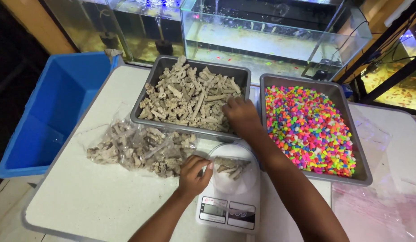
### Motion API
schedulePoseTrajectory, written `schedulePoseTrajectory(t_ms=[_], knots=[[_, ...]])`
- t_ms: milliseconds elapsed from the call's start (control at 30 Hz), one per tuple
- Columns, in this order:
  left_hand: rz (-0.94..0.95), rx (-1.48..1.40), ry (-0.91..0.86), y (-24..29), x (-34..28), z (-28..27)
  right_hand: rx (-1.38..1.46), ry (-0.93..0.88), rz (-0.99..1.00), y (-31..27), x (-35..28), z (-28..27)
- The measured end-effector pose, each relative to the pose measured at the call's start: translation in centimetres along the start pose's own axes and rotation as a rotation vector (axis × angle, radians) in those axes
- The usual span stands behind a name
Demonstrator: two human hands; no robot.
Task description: The person picks up coral stones from a tray and place them into a plastic bag on a digital scale to weigh them.
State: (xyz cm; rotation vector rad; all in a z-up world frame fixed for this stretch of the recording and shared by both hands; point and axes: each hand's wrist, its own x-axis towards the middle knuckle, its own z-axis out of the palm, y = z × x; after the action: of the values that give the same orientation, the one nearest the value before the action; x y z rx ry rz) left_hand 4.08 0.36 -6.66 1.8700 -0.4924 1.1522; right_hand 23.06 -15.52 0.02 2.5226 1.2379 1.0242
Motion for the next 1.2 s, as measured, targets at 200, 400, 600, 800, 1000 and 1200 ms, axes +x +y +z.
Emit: schedulePoseTrajectory(t_ms=[200,400,600,800,1000,1200], knots=[[-0.001,-0.015,-0.002,0.4,-0.1,-0.2,0.425,0.121,0.284,-2.4,-4.8,-10.0],[-0.038,-0.01,0.0,0.0,-1.2,0.0,0.455,0.525,0.422,-7.0,-15.8,-14.3],[-0.031,-0.004,0.004,-0.4,-2.5,0.4,0.205,0.459,0.213,-11.7,-19.2,-17.3],[-0.056,0.009,0.042,0.9,-1.4,-0.2,0.025,0.211,0.195,-12.7,-15.2,-19.0],[-0.056,0.034,0.031,-0.2,-1.9,0.2,0.015,0.212,0.17,-12.5,-14.2,-16.4],[-0.055,-0.025,0.044,0.6,-1.2,0.0,0.083,0.54,0.297,-9.8,-17.6,-14.2]])
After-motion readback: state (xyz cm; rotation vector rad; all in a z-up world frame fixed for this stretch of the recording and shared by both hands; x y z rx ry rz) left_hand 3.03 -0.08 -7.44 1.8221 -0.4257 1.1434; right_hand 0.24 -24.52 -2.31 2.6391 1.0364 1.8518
